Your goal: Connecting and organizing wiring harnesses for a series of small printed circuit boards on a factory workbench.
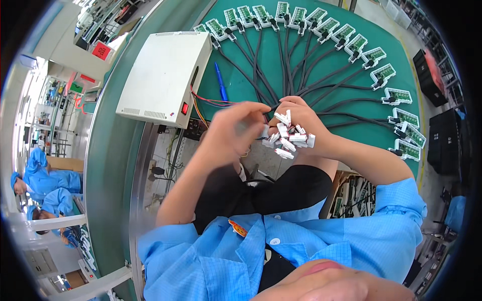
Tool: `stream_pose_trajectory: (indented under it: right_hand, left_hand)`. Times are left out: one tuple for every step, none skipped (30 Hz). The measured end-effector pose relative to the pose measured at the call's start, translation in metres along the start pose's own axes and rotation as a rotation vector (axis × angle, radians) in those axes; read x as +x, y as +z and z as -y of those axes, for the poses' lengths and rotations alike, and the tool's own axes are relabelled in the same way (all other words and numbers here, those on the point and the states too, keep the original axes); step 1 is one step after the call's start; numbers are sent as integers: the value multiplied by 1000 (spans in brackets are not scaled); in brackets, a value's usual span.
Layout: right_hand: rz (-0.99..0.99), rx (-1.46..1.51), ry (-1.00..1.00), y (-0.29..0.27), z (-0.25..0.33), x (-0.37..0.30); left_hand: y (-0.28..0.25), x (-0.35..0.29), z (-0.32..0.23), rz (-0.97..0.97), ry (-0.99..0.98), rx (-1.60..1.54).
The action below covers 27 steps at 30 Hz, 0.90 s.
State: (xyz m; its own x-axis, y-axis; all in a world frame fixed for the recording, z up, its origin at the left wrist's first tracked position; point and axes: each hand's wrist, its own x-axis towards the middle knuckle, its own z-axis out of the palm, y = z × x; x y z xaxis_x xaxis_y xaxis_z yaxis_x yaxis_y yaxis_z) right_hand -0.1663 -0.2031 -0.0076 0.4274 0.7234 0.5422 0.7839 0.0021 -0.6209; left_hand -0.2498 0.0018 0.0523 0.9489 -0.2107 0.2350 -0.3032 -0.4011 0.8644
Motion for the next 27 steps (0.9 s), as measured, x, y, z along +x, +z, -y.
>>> stream_pose_trajectory:
  right_hand:
    - [1,-17,-6,1,-1,0]
    - [-8,-40,1,3,-2,-2]
    - [16,-20,-22,1,-3,-5]
    - [-37,12,1,11,-14,-11]
    - [-98,32,39,19,-25,-18]
    - [99,-220,-76,-2,-2,0]
    - [5,-232,-186,10,-16,-9]
    - [45,-129,-127,8,-7,-7]
    - [109,-252,-80,5,-3,-7]
    - [178,-374,-46,2,4,-6]
    - [49,-283,-47,7,8,-9]
    - [-76,-191,-54,14,13,-12]
    - [-82,-136,-33,15,10,-13]
    - [-94,-88,-10,14,11,-16]
    - [20,-68,32,11,11,-13]
    - [135,-45,75,8,11,-12]
    - [64,-49,20,9,9,-13]
    - [3,-42,-43,14,4,-13]
    - [-56,-36,-108,21,0,-14]
    - [-162,-75,-162,27,-10,-14]
    - [-257,-151,-122,36,-7,-12]
    - [-346,-224,-92,47,-1,-12]
    - [-348,-245,-56,48,0,-13]
    - [-349,-264,-20,49,0,-15]
    - [-335,-257,-10,48,-3,-17]
    - [-317,-240,-12,45,-3,-19]
    - [-297,-214,-23,42,-3,-20]
  left_hand:
    - [-9,11,3,-2,51,52]
    - [-12,23,8,-10,38,9]
    - [-12,36,10,-5,33,-35]
    - [-12,43,5,2,-61,-17]
    - [-9,54,1,25,-149,-6]
    - [-8,57,-4,42,-158,66]
    - [2,68,-13,90,-88,170]
    - [10,77,-23,163,-9,236]
    - [22,88,-34,238,74,296]
    - [36,99,-48,296,128,267]
    - [51,110,-61,359,212,296]
    - [67,121,-72,415,293,323]
    - [86,131,-79,469,374,347]
    - [107,140,-85,518,499,334]
    - [127,148,-91,554,595,372]
    - [149,154,-98,587,690,410]
    - [172,159,-102,594,749,472]
    - [192,164,-103,592,794,538]
    - [209,170,-102,582,823,586]
    - [232,180,-91,589,837,619]
    - [245,185,-84,567,848,661]
    - [259,188,-77,543,849,646]
    - [277,190,-75,528,870,625]
    - [289,190,-75,519,894,600]
    - [295,192,-72,508,920,622]
    - [300,193,-72,500,946,642]
    - [304,194,-72,492,969,662]
